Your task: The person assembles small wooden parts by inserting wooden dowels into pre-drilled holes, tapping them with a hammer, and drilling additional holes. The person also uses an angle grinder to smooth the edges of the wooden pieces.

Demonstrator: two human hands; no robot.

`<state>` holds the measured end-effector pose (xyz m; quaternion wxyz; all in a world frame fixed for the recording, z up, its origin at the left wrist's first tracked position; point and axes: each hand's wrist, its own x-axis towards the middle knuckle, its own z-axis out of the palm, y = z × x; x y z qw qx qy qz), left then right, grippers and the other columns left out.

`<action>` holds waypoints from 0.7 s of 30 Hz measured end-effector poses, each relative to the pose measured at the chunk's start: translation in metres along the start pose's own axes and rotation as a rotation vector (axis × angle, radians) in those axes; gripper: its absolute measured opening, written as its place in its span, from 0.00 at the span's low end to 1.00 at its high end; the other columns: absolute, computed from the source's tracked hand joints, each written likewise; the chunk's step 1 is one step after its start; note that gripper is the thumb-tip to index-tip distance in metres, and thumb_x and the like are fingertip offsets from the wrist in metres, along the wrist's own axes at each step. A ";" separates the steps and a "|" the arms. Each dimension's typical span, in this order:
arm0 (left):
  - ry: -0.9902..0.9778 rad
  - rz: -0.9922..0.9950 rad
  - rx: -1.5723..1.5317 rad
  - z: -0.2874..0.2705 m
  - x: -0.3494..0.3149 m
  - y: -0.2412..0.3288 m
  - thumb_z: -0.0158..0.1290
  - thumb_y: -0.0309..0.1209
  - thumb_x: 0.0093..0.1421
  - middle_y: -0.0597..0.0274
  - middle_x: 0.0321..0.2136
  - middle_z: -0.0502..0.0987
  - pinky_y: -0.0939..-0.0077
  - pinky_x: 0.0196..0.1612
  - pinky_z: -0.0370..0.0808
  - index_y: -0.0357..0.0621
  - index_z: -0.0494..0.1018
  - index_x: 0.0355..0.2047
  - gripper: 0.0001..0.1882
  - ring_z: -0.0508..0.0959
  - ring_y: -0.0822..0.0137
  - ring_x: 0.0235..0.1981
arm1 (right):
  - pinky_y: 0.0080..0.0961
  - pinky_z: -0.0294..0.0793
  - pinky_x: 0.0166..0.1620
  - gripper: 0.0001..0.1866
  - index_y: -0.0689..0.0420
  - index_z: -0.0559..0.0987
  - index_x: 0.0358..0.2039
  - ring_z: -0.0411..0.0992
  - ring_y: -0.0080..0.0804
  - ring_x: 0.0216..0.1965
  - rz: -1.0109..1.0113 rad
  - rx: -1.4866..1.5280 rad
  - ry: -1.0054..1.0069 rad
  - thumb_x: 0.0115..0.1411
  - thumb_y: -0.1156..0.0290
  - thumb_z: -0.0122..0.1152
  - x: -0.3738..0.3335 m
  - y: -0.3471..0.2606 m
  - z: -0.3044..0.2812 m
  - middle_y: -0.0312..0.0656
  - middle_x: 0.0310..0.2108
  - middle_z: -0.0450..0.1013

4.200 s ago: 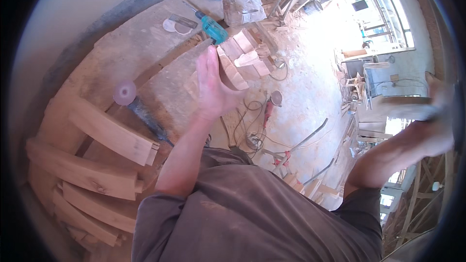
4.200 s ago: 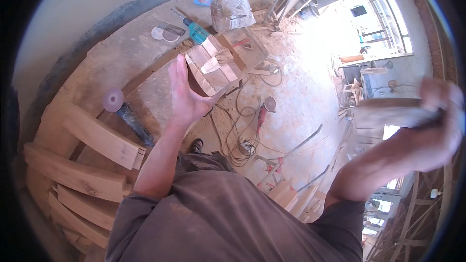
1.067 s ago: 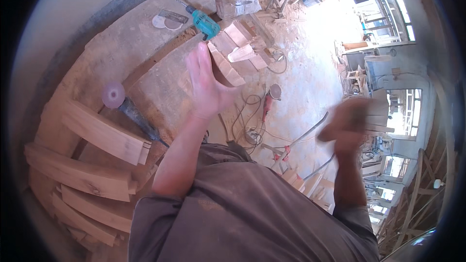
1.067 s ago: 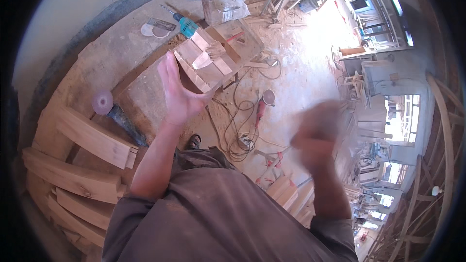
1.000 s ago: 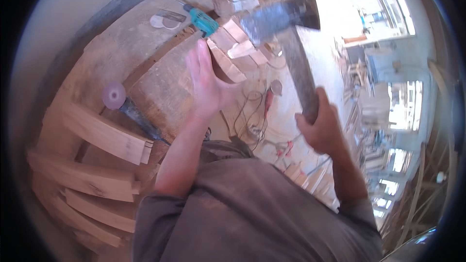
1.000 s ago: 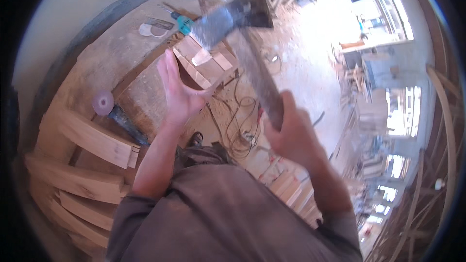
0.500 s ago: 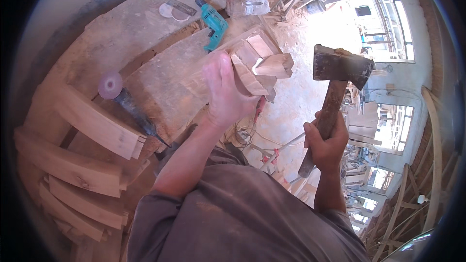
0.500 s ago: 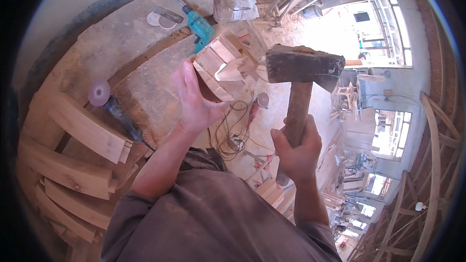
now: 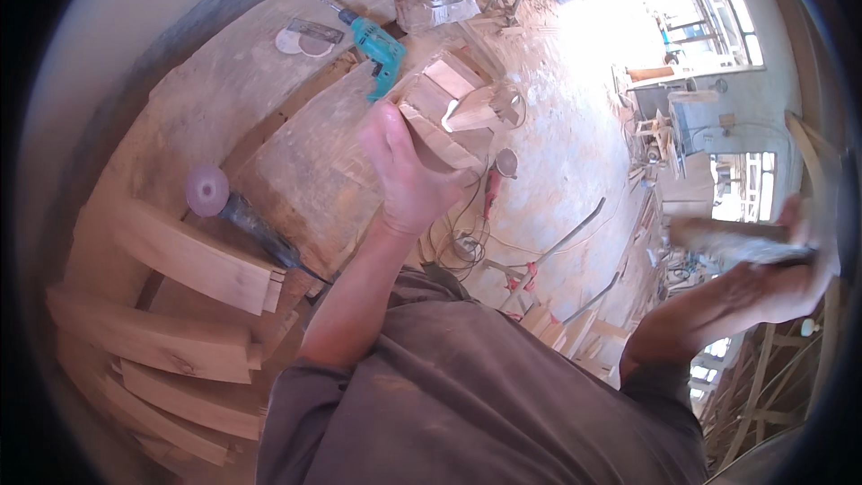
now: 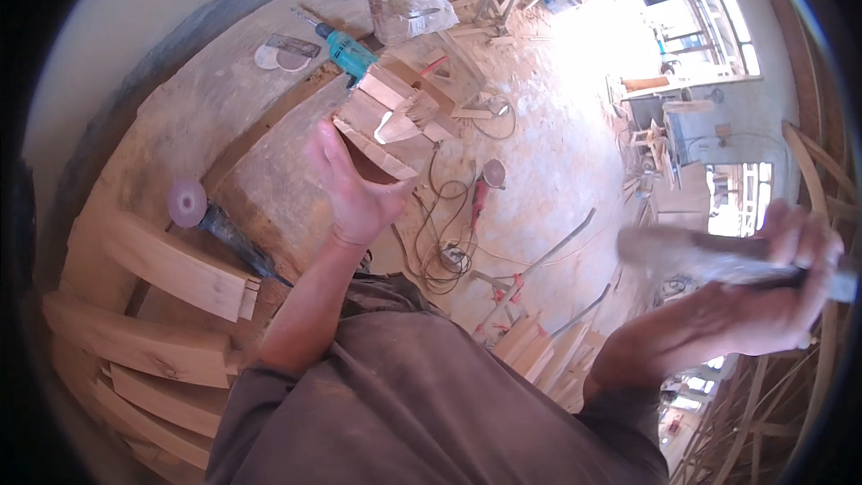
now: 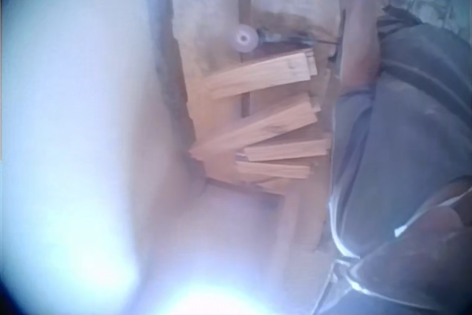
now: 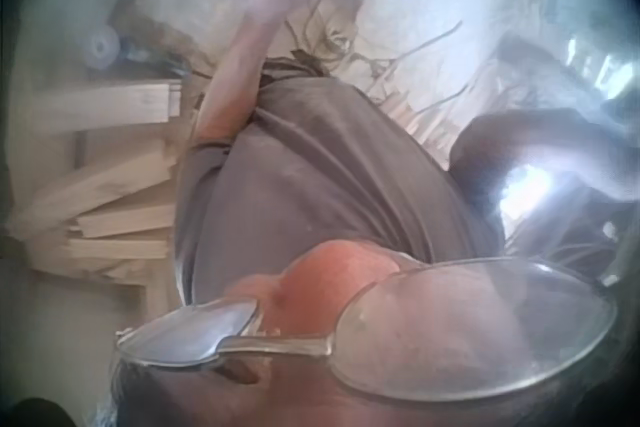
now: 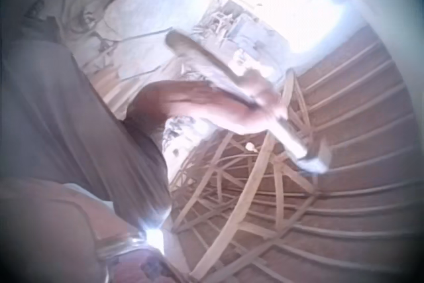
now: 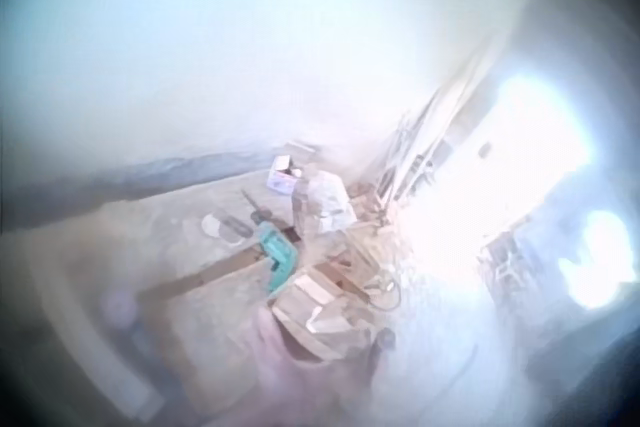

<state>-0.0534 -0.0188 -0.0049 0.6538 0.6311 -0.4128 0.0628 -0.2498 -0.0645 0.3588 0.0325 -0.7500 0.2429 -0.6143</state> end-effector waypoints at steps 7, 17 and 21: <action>0.031 -0.020 0.018 0.013 -0.002 0.007 0.78 0.35 0.38 0.34 0.60 0.59 0.44 0.63 0.62 0.28 0.45 0.72 0.68 0.62 0.38 0.58 | 0.52 0.70 0.36 0.13 0.60 0.70 0.43 0.73 0.65 0.33 0.473 -0.304 -1.124 0.61 0.73 0.61 -0.144 0.018 0.057 0.57 0.26 0.72; 0.074 -0.017 0.253 0.034 -0.009 0.015 0.79 0.47 0.42 0.28 0.63 0.53 0.37 0.64 0.58 0.30 0.35 0.74 0.75 0.58 0.33 0.62 | 0.26 0.76 0.41 0.17 0.65 0.75 0.49 0.75 0.22 0.36 0.948 0.487 -0.410 0.61 0.73 0.66 -0.239 0.073 0.093 0.37 0.36 0.77; -0.065 -0.014 0.237 0.014 -0.017 0.015 0.81 0.49 0.40 0.30 0.70 0.44 0.35 0.71 0.47 0.30 0.30 0.75 0.81 0.50 0.32 0.70 | 0.27 0.77 0.45 0.20 0.69 0.76 0.51 0.76 0.25 0.41 1.129 0.663 -0.361 0.61 0.72 0.67 -0.243 0.083 0.105 0.42 0.40 0.79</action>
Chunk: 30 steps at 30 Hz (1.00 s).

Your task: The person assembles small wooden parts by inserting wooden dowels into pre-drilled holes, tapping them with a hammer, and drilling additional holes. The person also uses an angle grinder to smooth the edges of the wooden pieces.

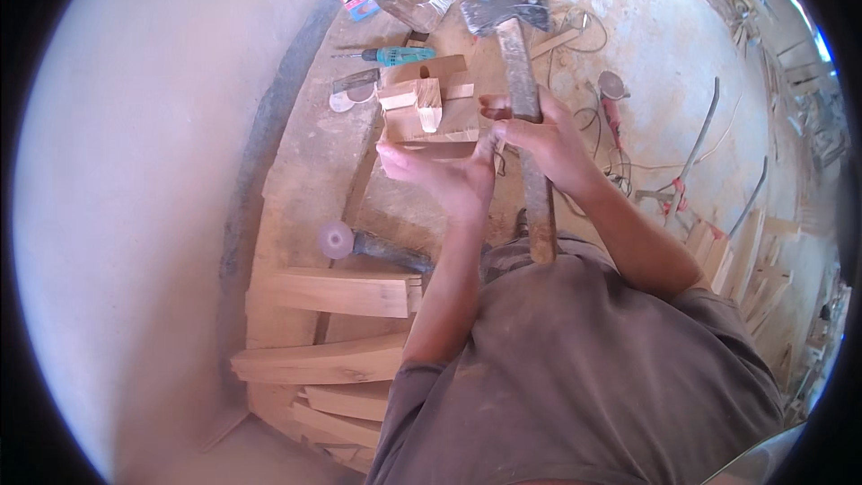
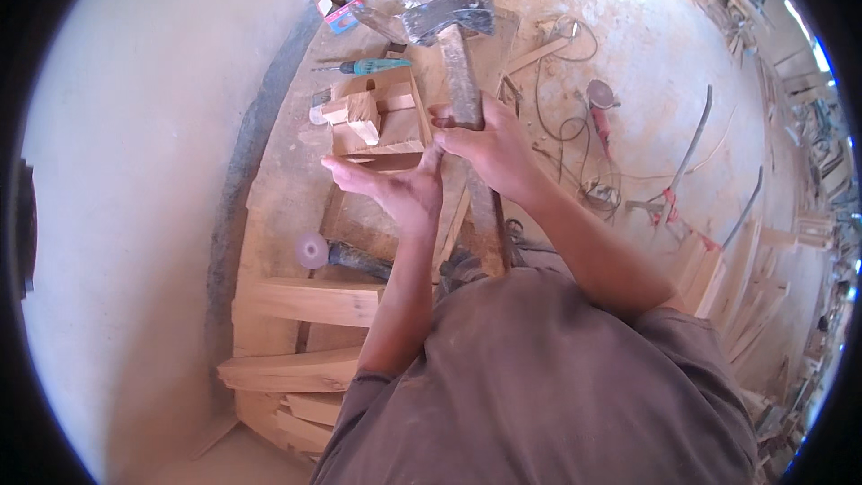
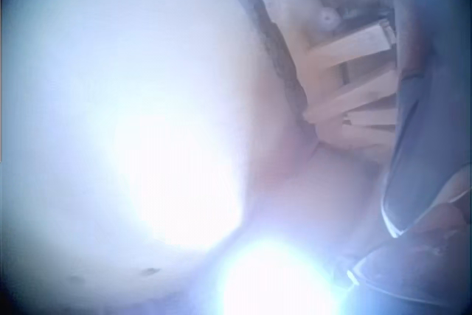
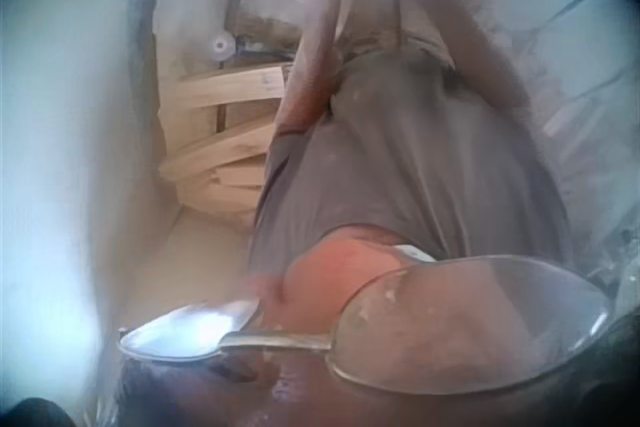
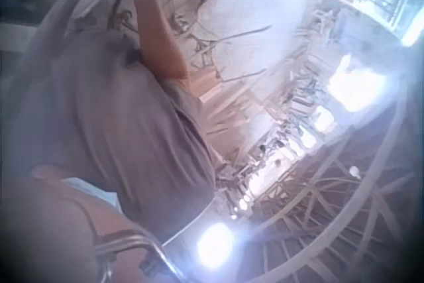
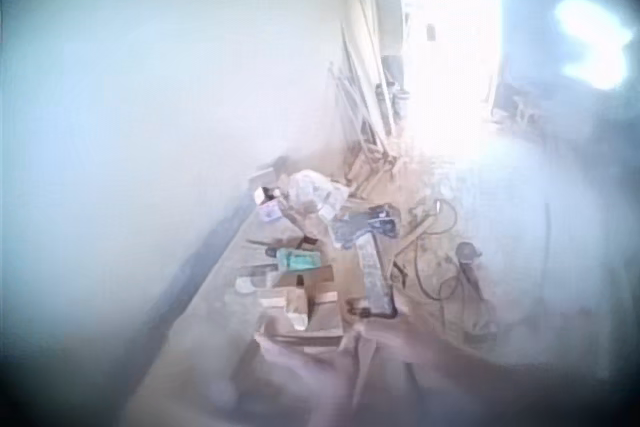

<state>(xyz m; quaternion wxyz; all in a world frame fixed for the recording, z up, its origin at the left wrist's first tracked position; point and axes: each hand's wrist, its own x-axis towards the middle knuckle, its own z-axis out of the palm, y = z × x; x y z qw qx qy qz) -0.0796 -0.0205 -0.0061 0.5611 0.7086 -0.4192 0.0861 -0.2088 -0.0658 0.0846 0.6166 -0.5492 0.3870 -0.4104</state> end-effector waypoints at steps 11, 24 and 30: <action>-0.692 -0.270 -0.637 -0.081 0.093 -0.023 0.77 0.21 0.45 0.46 0.68 0.60 0.63 0.61 0.78 0.34 0.33 0.76 0.72 0.71 0.57 0.63 | 0.27 0.75 0.52 0.22 0.68 0.76 0.54 0.77 0.26 0.46 0.038 0.131 -0.078 0.62 0.71 0.68 0.013 0.016 0.010 0.43 0.47 0.80; -0.663 -0.202 -0.555 -0.071 0.091 -0.035 0.83 0.33 0.37 0.54 0.60 0.62 0.59 0.65 0.70 0.37 0.48 0.73 0.70 0.69 0.58 0.63 | 0.25 0.74 0.51 0.22 0.66 0.76 0.56 0.75 0.24 0.45 0.037 0.239 -0.046 0.63 0.74 0.65 0.016 0.020 0.014 0.41 0.47 0.80; -0.629 -0.099 -0.444 -0.069 0.086 -0.053 0.83 0.31 0.33 0.51 0.58 0.61 0.56 0.64 0.71 0.37 0.43 0.75 0.76 0.68 0.54 0.62 | 0.25 0.74 0.52 0.21 0.66 0.76 0.56 0.76 0.23 0.46 0.077 0.273 -0.043 0.63 0.75 0.63 0.016 0.019 0.015 0.42 0.50 0.80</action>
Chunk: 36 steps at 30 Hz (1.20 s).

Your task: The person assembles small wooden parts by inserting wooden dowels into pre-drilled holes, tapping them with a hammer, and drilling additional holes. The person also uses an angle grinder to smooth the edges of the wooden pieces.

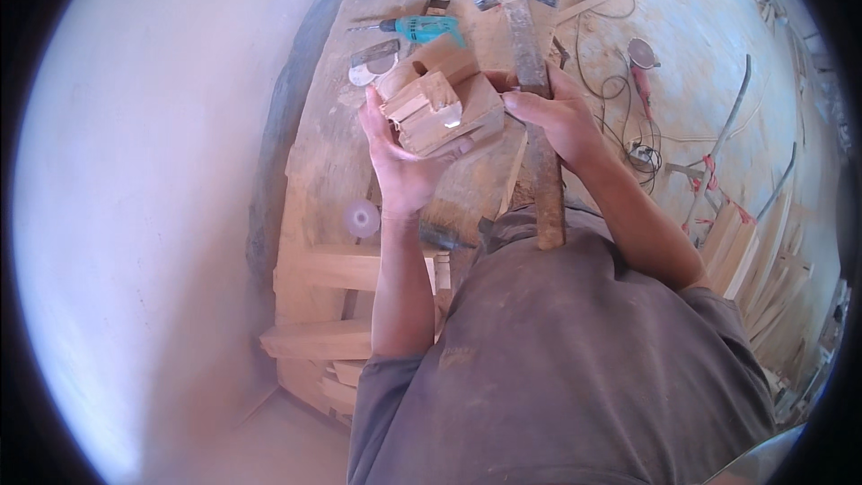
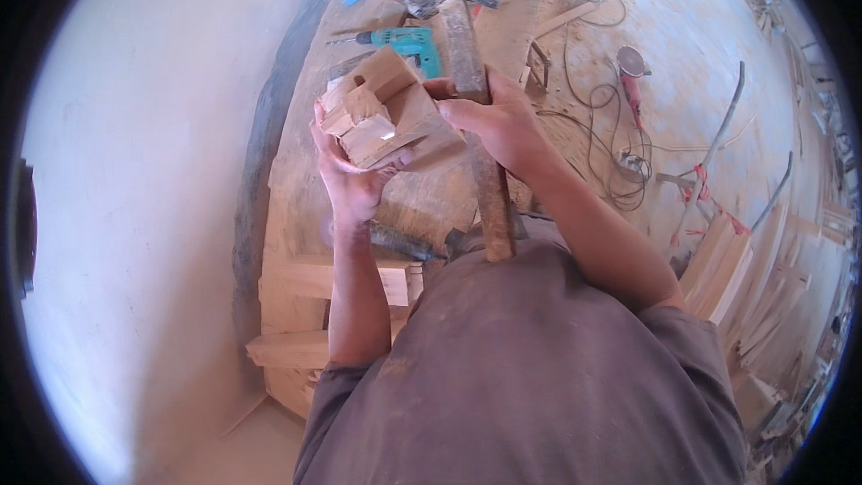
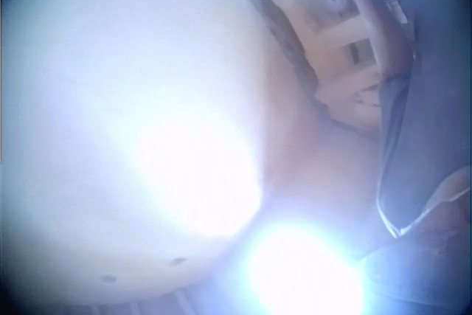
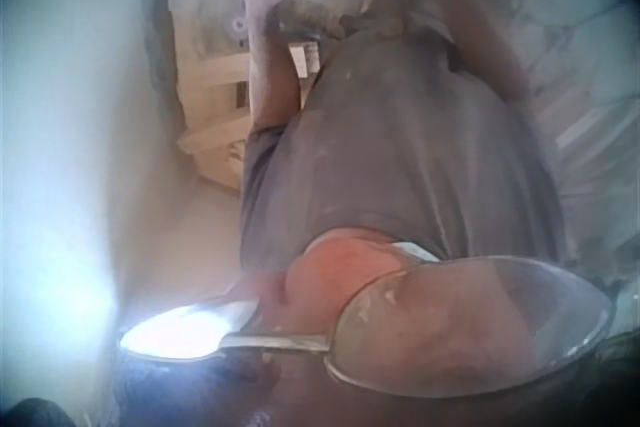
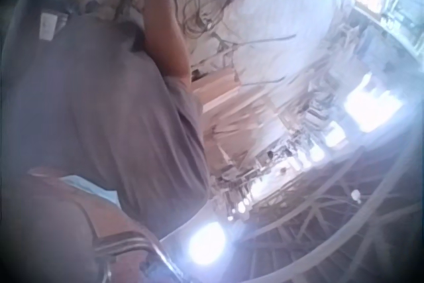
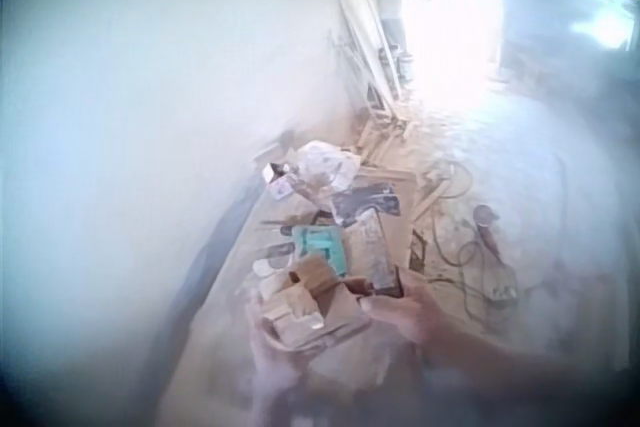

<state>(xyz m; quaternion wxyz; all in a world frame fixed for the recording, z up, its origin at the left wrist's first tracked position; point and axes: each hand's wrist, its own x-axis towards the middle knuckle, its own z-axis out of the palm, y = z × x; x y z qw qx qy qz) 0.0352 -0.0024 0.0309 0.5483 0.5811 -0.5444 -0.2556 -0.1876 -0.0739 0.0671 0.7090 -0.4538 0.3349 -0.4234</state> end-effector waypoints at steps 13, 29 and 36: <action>0.041 0.064 0.263 0.001 -0.006 0.018 0.83 0.37 0.32 0.47 0.54 0.63 0.53 0.61 0.70 0.30 0.44 0.73 0.75 0.67 0.48 0.56 | 0.25 0.71 0.57 0.21 0.66 0.77 0.56 0.75 0.25 0.51 0.041 -0.018 -0.043 0.64 0.74 0.62 0.000 -0.009 0.002 0.42 0.52 0.79; 0.116 0.103 0.125 0.006 -0.011 0.017 0.83 0.34 0.32 0.48 0.54 0.64 0.55 0.59 0.71 0.28 0.47 0.71 0.72 0.69 0.50 0.55 | 0.28 0.71 0.58 0.25 0.70 0.74 0.58 0.75 0.29 0.51 0.088 -0.040 -0.044 0.63 0.74 0.63 -0.001 -0.010 0.000 0.47 0.52 0.78; 0.121 0.147 0.248 0.007 -0.010 0.018 0.83 0.37 0.32 0.47 0.56 0.64 0.55 0.61 0.71 0.28 0.50 0.70 0.71 0.68 0.48 0.57 | 0.24 0.70 0.51 0.19 0.66 0.75 0.52 0.72 0.22 0.44 0.054 0.016 -0.033 0.62 0.73 0.64 -0.003 -0.009 0.001 0.44 0.51 0.78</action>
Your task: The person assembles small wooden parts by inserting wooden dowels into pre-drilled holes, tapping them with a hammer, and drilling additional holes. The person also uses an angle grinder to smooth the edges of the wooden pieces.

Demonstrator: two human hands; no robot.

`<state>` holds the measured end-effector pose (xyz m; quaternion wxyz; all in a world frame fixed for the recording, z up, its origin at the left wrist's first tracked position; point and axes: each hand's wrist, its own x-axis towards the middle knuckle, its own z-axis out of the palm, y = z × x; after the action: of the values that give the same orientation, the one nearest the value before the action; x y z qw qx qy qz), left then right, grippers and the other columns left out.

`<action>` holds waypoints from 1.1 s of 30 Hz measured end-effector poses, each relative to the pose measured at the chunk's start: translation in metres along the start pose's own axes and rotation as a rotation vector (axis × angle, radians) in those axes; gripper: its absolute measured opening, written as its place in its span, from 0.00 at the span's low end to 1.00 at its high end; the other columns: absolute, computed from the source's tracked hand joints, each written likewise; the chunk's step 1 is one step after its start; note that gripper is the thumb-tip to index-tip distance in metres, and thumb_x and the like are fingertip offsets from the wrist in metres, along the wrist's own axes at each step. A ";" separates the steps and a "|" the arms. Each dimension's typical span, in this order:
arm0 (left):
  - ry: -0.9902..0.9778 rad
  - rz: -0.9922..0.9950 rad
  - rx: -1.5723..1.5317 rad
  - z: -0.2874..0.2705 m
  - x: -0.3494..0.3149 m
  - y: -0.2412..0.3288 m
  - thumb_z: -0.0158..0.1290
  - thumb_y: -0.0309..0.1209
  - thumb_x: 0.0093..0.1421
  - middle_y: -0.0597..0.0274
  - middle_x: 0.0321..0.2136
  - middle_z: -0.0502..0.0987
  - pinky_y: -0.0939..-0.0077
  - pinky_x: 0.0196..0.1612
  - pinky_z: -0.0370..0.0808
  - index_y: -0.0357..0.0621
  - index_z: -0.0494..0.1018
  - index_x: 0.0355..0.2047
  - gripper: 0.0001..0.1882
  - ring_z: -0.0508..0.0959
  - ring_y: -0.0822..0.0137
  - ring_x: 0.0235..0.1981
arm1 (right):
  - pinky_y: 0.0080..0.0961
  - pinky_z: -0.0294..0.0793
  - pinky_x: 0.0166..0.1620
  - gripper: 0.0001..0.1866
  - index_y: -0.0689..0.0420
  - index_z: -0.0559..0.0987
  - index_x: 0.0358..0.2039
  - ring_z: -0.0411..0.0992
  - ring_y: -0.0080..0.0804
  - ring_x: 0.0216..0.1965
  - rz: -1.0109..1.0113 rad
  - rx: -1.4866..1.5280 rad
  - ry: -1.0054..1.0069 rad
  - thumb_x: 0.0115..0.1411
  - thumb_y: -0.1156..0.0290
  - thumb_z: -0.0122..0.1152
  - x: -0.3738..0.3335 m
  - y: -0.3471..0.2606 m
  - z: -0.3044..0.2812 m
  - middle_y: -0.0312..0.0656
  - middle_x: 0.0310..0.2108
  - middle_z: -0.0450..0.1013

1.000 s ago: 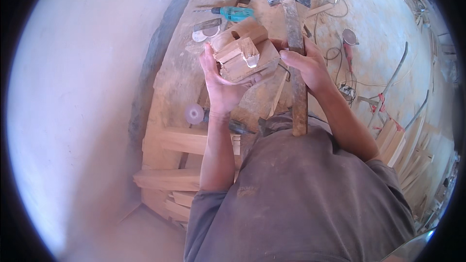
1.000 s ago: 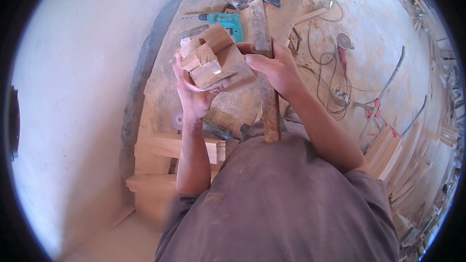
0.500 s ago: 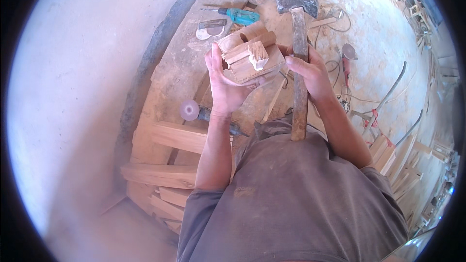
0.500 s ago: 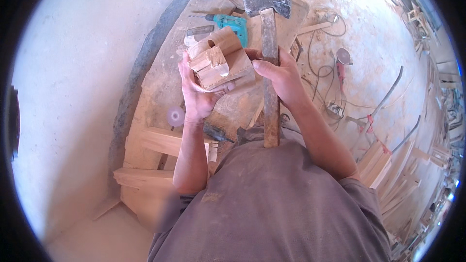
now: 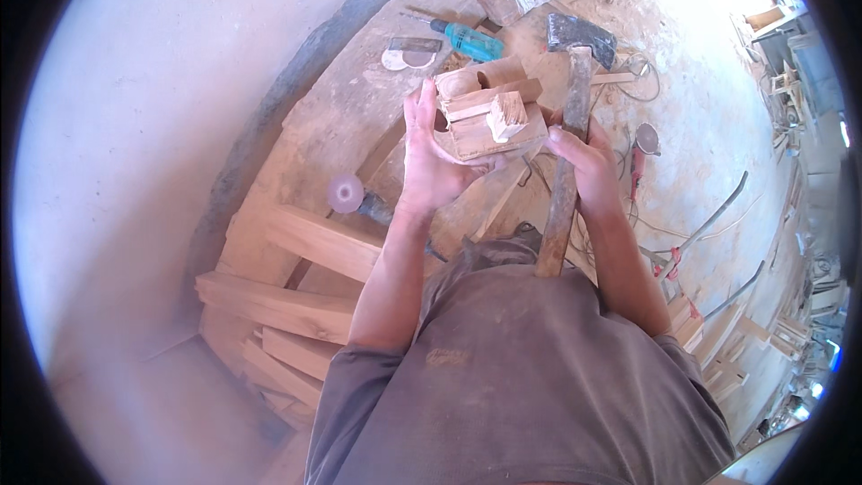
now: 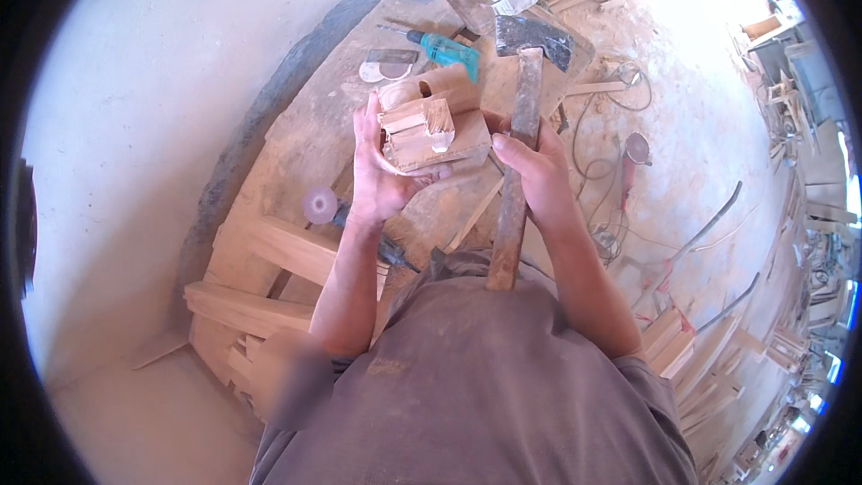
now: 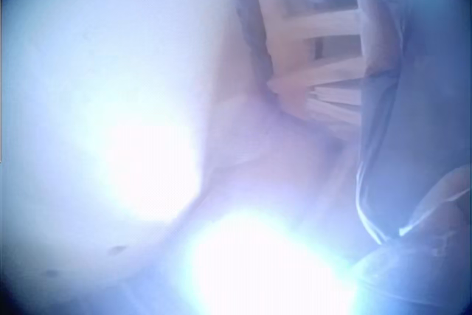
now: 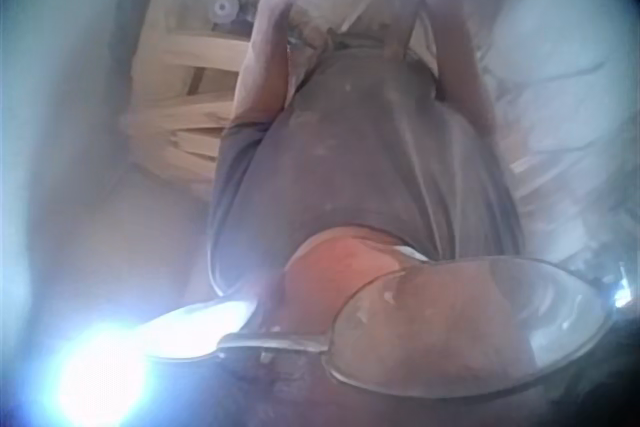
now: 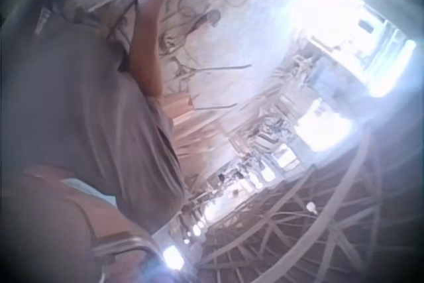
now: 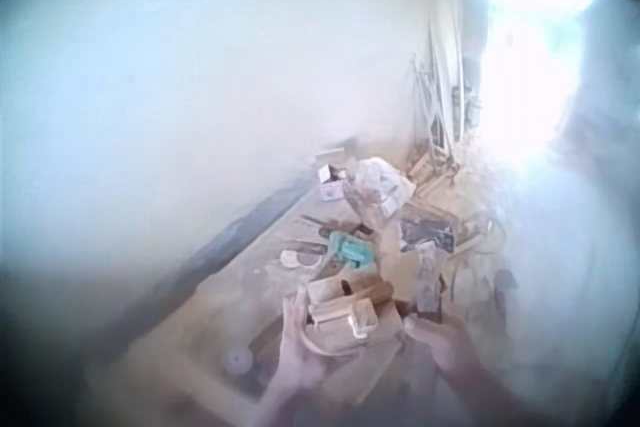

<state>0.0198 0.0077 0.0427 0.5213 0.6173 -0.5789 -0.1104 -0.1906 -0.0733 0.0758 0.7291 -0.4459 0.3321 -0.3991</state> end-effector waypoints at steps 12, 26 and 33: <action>-0.031 -0.079 -0.035 -0.001 0.000 0.008 0.82 0.35 0.33 0.49 0.54 0.65 0.55 0.61 0.70 0.33 0.59 0.65 0.61 0.68 0.49 0.55 | 0.26 0.71 0.56 0.22 0.67 0.76 0.57 0.75 0.25 0.50 0.007 -0.055 -0.057 0.64 0.73 0.63 -0.001 -0.009 -0.001 0.44 0.52 0.78; -0.048 -0.114 -0.171 0.005 0.000 0.007 0.82 0.42 0.40 0.54 0.57 0.71 0.63 0.59 0.74 0.36 0.63 0.63 0.55 0.75 0.60 0.56 | 0.25 0.73 0.54 0.22 0.68 0.77 0.55 0.75 0.24 0.48 0.017 0.044 -0.082 0.62 0.73 0.65 0.006 -0.001 -0.011 0.42 0.48 0.79; -0.133 -0.171 -0.132 0.001 0.000 0.011 0.76 0.31 0.43 0.52 0.54 0.64 0.57 0.60 0.72 0.38 0.64 0.64 0.49 0.70 0.54 0.58 | 0.27 0.72 0.57 0.22 0.67 0.76 0.57 0.75 0.26 0.52 -0.008 -0.008 -0.080 0.64 0.72 0.64 0.007 0.007 -0.018 0.44 0.52 0.79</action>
<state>0.0120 0.0093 0.0510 0.5099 0.6200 -0.5489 -0.2330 -0.2010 -0.0842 0.0621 0.7383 -0.4660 0.3023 -0.3826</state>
